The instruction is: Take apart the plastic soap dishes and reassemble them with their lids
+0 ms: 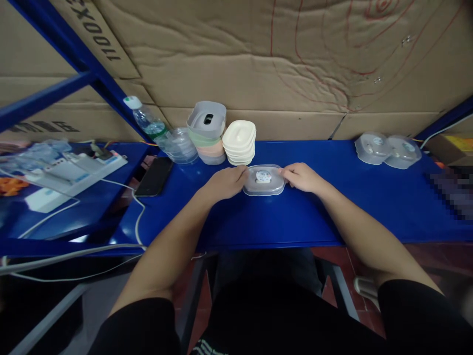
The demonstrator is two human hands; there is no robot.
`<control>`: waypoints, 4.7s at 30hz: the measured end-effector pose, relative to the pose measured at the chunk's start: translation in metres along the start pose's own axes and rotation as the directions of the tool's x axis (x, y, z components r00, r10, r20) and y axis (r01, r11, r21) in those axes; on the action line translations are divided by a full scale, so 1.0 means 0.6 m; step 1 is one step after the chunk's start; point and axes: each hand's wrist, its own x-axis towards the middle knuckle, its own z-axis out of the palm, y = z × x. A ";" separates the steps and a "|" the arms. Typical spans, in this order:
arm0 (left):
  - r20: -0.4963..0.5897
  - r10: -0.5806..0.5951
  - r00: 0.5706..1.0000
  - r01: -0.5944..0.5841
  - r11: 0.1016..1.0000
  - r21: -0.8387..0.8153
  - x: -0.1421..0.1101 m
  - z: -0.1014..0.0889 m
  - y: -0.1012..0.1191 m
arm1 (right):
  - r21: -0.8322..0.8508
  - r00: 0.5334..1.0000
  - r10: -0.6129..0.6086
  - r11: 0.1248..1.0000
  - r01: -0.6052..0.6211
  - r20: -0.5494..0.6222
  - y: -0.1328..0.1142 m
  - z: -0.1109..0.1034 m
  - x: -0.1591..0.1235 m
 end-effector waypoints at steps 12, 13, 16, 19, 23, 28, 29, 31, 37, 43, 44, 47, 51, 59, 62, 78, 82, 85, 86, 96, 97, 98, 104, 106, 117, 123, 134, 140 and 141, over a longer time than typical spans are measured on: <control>-0.110 -0.055 0.992 0.064 0.995 0.082 0.020 0.025 0.001 | -0.069 0.995 0.096 0.993 -0.094 0.032 0.017 0.005 0.011; -0.114 -0.051 0.992 0.061 0.995 0.082 0.021 0.026 0.000 | -0.067 0.995 0.097 0.993 -0.095 0.030 0.020 0.006 0.012; -0.122 -0.039 0.992 0.045 0.998 0.046 0.025 0.028 -0.005 | -0.063 0.994 0.104 0.993 -0.102 0.023 0.025 0.005 0.015; -0.121 -0.047 0.992 0.047 0.999 -0.005 0.030 0.031 -0.011 | -0.085 0.994 0.109 0.990 -0.110 -0.017 0.026 0.001 0.015; -0.113 -0.079 0.990 0.072 0.995 -0.063 0.036 0.038 -0.014 | -0.137 0.957 -0.109 0.988 0.074 -0.268 0.021 0.000 0.008; -0.149 -0.081 0.986 0.074 0.996 -0.052 0.037 0.044 -0.012 | -0.046 0.868 -0.493 0.870 0.491 -0.063 0.017 0.013 0.004; -0.153 -0.086 0.984 0.078 0.995 -0.056 0.036 0.043 -0.011 | -0.005 0.870 -0.492 0.871 0.492 -0.022 0.020 0.013 0.005; -0.144 -0.100 0.985 0.088 0.993 -0.083 0.033 0.041 -0.008 | 0.047 0.892 -0.453 0.891 0.452 -0.008 0.033 0.005 0.008; -0.070 -0.131 0.989 0.126 0.990 -0.063 0.029 0.034 -0.005 | -0.077 0.980 -0.152 0.987 0.143 -0.127 0.138 -0.091 0.001; -0.053 -0.063 0.997 0.061 0.998 -0.027 0.028 0.036 -0.005 | -0.288 0.824 0.128 0.898 -0.332 -0.553 0.234 -0.160 -0.024; -0.053 -0.059 0.997 0.058 0.998 -0.021 0.027 0.036 -0.005 | -0.279 0.804 0.162 0.884 -0.376 -0.572 0.241 -0.160 -0.025; -0.041 -0.069 0.997 0.069 0.998 0.009 0.027 0.034 -0.006 | -0.285 0.815 0.231 0.857 -0.429 -0.531 0.255 -0.151 -0.025; -0.029 -0.052 0.998 0.053 0.998 0.030 0.030 0.035 -0.008 | -0.309 0.794 0.258 0.821 -0.481 -0.550 0.262 -0.141 -0.022; -0.001 -0.054 0.999 0.054 0.996 0.071 0.027 0.033 -0.004 | -0.316 0.703 0.360 0.704 -0.636 -0.614 0.271 -0.134 -0.016; 0.017 -0.050 0.999 0.049 0.996 0.073 0.025 0.032 -0.002 | -0.283 0.669 0.360 0.703 -0.653 -0.650 0.276 -0.128 -0.012; -0.361 0.173 0.916 -0.207 0.977 -0.059 0.029 0.046 -0.014 | -0.175 0.583 0.327 0.746 -0.642 -0.743 0.289 -0.124 -0.004; -0.636 0.070 0.769 -0.171 0.980 -0.098 0.035 0.038 -0.032 | -0.160 0.577 0.316 0.763 -0.626 -0.753 0.280 -0.120 -0.002; -0.762 -0.021 0.647 -0.102 0.988 -0.114 0.039 0.022 -0.057 | -0.159 0.586 0.308 0.775 -0.612 -0.750 0.273 -0.119 0.000; -0.787 -0.043 0.616 -0.082 0.990 -0.118 0.041 0.016 -0.066 | -0.156 0.586 0.303 0.781 -0.605 -0.752 0.271 -0.118 0.001; -0.771 -0.045 0.635 -0.036 0.996 -0.087 0.040 0.000 -0.090 | -0.225 0.645 0.154 0.856 -0.465 -0.748 0.233 -0.093 0.022; -0.744 -0.026 0.668 -0.042 0.996 -0.073 0.042 0.005 -0.084 | -0.240 0.659 0.137 0.861 -0.448 -0.739 0.226 -0.089 0.025; -0.710 -0.012 0.704 -0.049 0.997 -0.066 0.044 0.011 -0.079 | -0.255 0.672 0.120 0.865 -0.432 -0.730 0.219 -0.084 0.027; -0.584 0.017 0.811 -0.127 0.981 -0.149 0.063 0.032 -0.075 | -0.318 0.731 0.041 0.883 -0.345 -0.682 0.195 -0.061 0.035; -0.580 0.014 0.814 -0.145 0.973 -0.181 0.066 0.032 -0.078 | -0.332 0.740 0.021 0.885 -0.327 -0.672 0.192 -0.057 0.036; -0.600 0.045 0.799 -0.176 0.971 -0.161 0.061 0.028 -0.080 | -0.352 0.759 -0.002 0.887 -0.299 -0.651 0.193 -0.054 0.038; -0.470 0.231 0.852 -0.285 0.958 -0.045 0.030 0.027 -0.032 | -0.202 0.714 -0.084 0.976 -0.082 -0.695 0.146 -0.064 0.027; -0.022 0.349 0.937 -0.347 0.934 0.082 0.025 0.052 -0.008 | -0.094 0.801 -0.155 0.988 0.123 -0.578 0.112 -0.036 0.026; -0.290 0.294 0.911 -0.291 0.955 0.054 0.025 0.025 -0.023 | -0.116 0.910 -0.193 0.980 0.160 -0.368 0.123 -0.023 0.037; -0.394 0.278 0.876 -0.274 0.959 0.067 0.024 0.016 -0.031 | -0.118 0.922 -0.209 0.977 0.180 -0.326 0.120 -0.020 0.036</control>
